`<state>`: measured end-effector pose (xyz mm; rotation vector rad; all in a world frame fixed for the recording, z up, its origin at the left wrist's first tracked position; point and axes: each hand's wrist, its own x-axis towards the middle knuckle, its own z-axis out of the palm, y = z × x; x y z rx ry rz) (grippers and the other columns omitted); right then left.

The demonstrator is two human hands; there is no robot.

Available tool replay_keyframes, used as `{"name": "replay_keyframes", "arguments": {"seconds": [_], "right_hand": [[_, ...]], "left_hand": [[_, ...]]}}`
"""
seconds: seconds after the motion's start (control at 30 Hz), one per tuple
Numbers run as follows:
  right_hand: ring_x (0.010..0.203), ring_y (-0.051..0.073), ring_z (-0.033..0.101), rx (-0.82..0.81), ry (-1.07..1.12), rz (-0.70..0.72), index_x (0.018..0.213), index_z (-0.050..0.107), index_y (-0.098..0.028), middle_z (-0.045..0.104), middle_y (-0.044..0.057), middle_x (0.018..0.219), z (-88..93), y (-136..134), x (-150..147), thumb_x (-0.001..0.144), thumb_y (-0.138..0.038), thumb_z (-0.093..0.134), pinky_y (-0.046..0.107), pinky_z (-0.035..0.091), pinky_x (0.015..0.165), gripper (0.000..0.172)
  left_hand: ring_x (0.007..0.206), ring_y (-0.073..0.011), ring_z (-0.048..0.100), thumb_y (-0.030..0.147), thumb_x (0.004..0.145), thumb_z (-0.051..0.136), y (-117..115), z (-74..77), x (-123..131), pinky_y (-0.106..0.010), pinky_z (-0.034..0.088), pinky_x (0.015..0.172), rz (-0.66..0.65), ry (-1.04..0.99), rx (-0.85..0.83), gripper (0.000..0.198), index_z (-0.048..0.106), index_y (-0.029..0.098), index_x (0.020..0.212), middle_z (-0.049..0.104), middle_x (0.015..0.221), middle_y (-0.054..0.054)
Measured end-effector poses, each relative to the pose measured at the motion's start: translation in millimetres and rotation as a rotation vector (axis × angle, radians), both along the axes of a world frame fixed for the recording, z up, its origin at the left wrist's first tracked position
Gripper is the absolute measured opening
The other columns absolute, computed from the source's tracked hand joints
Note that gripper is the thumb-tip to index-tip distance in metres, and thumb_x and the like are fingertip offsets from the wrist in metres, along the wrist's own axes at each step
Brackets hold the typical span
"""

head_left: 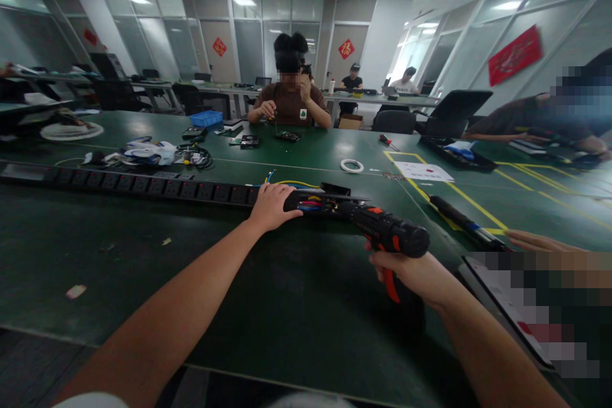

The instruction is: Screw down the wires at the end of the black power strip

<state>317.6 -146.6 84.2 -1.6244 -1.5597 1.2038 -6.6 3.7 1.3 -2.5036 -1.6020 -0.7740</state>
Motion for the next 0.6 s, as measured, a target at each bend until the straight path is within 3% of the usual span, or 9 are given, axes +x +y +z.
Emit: {"name": "replay_keyframes", "arguments": {"seconds": [0.27, 0.6], "right_hand": [[0.060, 0.022, 0.069, 0.002, 0.004, 0.007, 0.104, 0.071, -0.023, 0.068, -0.003, 0.060, -0.2, -0.4, -0.6, 0.069, -0.034, 0.073, 0.032, 0.052, 0.059, 0.037], [0.059, 0.021, 0.067, -0.003, 0.003, 0.000, 0.093, 0.069, -0.023, 0.067, -0.002, 0.060, -3.2, 1.1, -0.9, 0.068, -0.035, 0.072, 0.032, 0.053, 0.060, 0.028]], "left_hand": [[0.145, -0.0394, 0.059, 0.070, 0.098, 0.072, 1.0, -0.7, -0.2, -0.060, 0.033, 0.130, 0.005, 0.003, 0.002, 0.068, 0.067, 0.025, 0.149, 0.069, 0.153, -0.013], [0.143, -0.0387, 0.060, 0.071, 0.098, 0.073, 0.0, 0.3, 0.7, -0.058, 0.035, 0.129, 0.006, 0.011, 0.017, 0.068, 0.069, 0.023, 0.147, 0.071, 0.151, -0.014]]}}
